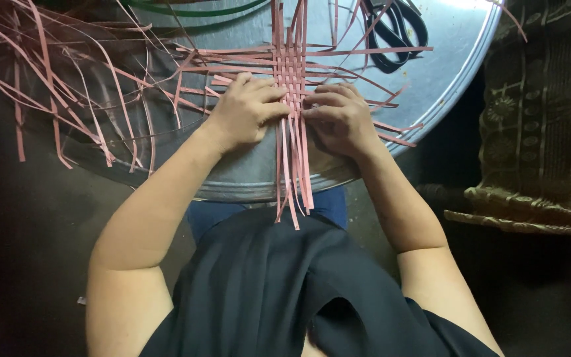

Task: A person is manually weaving pink plastic strips into a mat on a round metal surface.

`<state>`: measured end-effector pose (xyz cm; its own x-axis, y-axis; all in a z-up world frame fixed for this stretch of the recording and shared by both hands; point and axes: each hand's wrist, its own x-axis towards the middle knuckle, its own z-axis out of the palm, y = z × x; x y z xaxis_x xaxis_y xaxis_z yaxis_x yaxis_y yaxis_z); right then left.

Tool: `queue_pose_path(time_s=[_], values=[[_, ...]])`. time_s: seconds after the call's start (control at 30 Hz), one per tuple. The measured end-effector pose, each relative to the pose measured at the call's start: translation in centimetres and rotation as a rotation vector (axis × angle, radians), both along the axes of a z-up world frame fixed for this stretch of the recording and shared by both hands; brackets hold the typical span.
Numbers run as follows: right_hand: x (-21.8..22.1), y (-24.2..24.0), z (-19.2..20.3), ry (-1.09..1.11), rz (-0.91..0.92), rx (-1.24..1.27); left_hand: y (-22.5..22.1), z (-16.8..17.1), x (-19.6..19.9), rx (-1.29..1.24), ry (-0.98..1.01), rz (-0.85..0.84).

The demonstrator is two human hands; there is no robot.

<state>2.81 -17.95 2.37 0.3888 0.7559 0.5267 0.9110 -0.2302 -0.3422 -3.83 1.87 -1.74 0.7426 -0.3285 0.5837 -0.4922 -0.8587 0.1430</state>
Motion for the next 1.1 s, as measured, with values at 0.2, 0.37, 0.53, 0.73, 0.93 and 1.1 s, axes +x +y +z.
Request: queue_pose_path(time_s=[0.2, 0.37, 0.53, 0.73, 0.93, 1.1], values=[[0.0, 0.0, 0.3, -0.004, 0.034, -0.011, -0.2, -0.3, 0.0, -0.022, 0.036, 0.010], [-0.1, 0.0, 0.5, 0.000, 0.026, -0.039, -0.4, -1.1, 0.3, -0.019, 0.007, 0.036], [-0.5, 0.3, 0.9, -0.013, 0.010, -0.046, -0.5, -1.2, 0.4, -0.026, -0.035, 0.040], [-0.3, 0.2, 1.7, -0.125, 0.111, -0.035, 0.0, 1.6, -0.4, 0.043, -0.004, -0.105], [0.9, -0.5, 0.5, -0.192, -0.049, 0.229, -0.3, 1.2, -0.6, -0.037, 0.066, 0.042], [0.3, -1.2, 0.7, -0.131, -0.171, 0.506, -0.5, 1.4, -0.8, 0.028, 0.038, 0.104]])
